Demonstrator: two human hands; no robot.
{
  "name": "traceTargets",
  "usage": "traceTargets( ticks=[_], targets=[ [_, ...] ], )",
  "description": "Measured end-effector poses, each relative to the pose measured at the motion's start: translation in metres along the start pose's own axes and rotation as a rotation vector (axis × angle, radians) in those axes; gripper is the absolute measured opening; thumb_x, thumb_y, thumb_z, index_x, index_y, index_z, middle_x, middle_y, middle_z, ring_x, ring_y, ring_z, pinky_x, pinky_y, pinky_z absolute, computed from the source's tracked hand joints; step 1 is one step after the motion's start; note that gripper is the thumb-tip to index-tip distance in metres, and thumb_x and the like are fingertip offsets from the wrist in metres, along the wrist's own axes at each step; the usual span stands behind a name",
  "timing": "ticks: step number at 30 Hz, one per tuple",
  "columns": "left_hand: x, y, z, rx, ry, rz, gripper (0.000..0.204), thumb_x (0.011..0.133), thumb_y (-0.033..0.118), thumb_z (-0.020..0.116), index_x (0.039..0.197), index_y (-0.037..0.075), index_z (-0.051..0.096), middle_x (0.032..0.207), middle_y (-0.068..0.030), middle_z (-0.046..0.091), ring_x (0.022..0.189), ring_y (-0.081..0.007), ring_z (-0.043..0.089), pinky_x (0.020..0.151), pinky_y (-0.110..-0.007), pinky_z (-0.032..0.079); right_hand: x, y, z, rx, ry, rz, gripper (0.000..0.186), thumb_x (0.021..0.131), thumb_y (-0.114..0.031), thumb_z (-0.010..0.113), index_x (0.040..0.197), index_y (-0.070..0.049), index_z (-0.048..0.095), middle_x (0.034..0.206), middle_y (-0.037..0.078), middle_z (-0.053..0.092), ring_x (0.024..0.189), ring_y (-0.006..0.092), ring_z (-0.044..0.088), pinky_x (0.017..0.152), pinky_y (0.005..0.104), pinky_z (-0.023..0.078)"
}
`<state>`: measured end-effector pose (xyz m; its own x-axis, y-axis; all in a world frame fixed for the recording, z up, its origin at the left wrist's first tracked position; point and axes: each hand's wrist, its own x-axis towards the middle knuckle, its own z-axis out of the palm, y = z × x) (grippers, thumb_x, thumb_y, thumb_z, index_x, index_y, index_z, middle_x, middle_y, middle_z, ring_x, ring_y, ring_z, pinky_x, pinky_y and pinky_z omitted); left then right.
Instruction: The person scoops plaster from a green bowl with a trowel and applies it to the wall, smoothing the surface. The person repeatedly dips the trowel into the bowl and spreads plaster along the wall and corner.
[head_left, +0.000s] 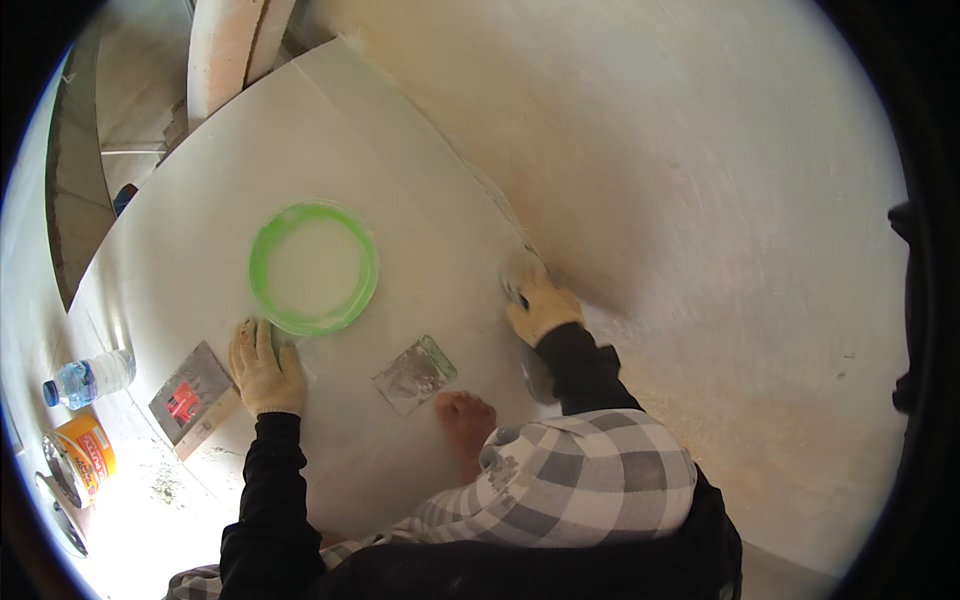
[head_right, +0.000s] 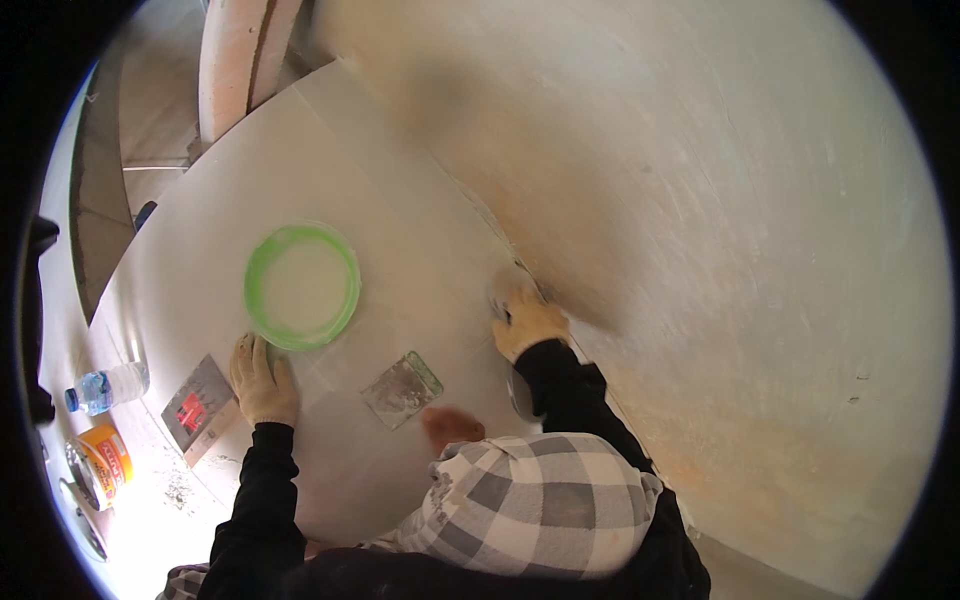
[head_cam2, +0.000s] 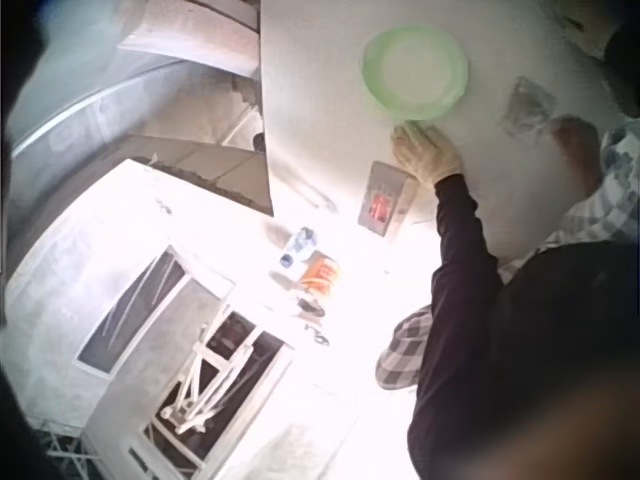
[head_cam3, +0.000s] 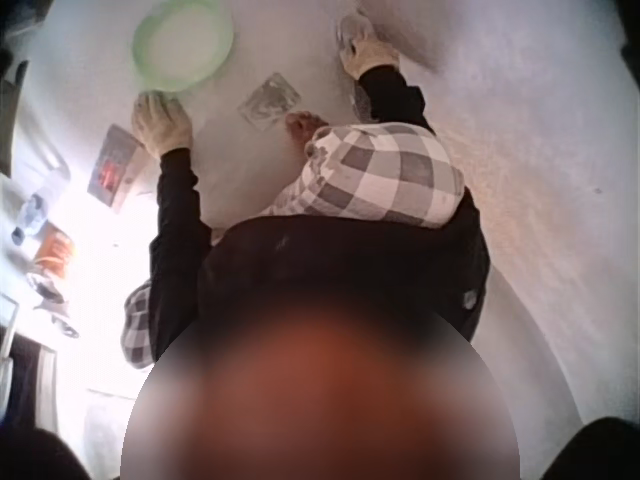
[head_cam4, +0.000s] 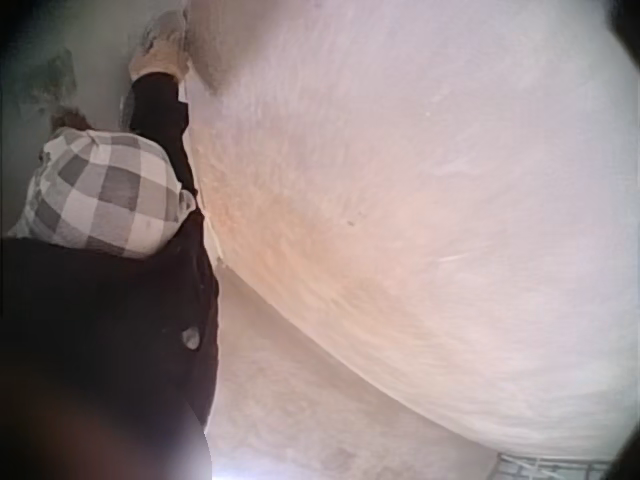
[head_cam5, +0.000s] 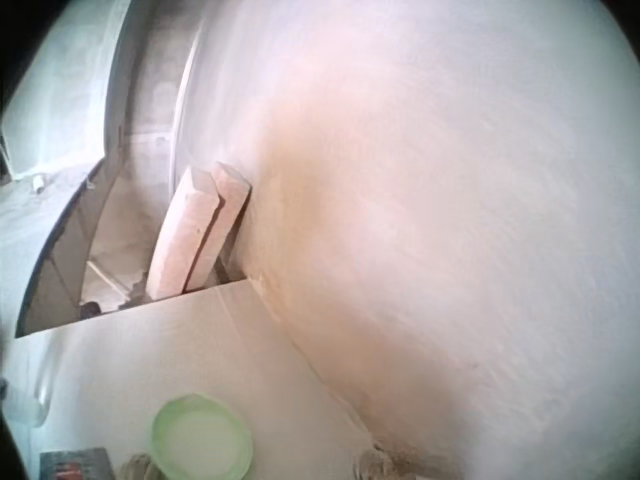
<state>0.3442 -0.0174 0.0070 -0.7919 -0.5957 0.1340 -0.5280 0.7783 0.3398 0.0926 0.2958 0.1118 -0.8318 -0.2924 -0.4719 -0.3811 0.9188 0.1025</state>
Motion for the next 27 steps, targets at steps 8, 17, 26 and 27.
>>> traceTargets(
  ticks=[8,17,26,27],
  targets=[
    [0.005,0.009,-0.002,-0.005,-0.001,-0.013,0.049,0.090,0.023,0.060,0.133,0.003,0.055,0.140,-0.0191,0.051,0.136,-0.0394,0.041,0.114,-0.052,0.031,0.033,-0.078,-0.036,0.119,0.399,-0.308,0.057,0.083,-0.027,0.061,0.136,-0.010,0.050,0.129,0.018,0.057,0.106,0.0423,0.060,0.090,0.0511,0.049],
    [0.005,0.006,0.000,0.017,0.010,0.029,0.047,0.091,0.021,0.059,0.133,0.002,0.055,0.141,-0.0195,0.051,0.136,-0.0392,0.042,0.114,-0.052,0.032,0.033,-0.020,0.006,0.039,0.261,-0.097,0.067,0.084,-0.038,0.061,0.143,-0.012,0.044,0.145,0.013,0.048,0.108,0.0391,0.062,0.093,0.0511,0.051],
    [0.006,0.003,0.007,0.005,0.068,0.031,0.044,0.092,0.022,0.058,0.132,0.004,0.057,0.139,-0.0192,0.052,0.135,-0.0386,0.043,0.113,-0.050,0.033,-0.079,0.063,-0.018,0.037,-0.318,0.171,0.064,0.084,-0.034,0.058,0.144,-0.014,0.047,0.145,0.015,0.051,0.114,0.0423,0.060,0.100,0.0474,0.048],
    [0.004,0.001,0.008,0.001,0.070,0.029,0.043,0.092,0.023,0.058,0.131,0.004,0.058,0.139,-0.0189,0.053,0.135,-0.0382,0.043,0.113,-0.050,0.033,-0.090,0.067,-0.020,-0.013,-0.309,0.160,0.066,0.085,-0.033,0.058,0.147,-0.013,0.045,0.144,0.015,0.053,0.113,0.0414,0.061,0.101,0.0464,0.048]
  ],
)
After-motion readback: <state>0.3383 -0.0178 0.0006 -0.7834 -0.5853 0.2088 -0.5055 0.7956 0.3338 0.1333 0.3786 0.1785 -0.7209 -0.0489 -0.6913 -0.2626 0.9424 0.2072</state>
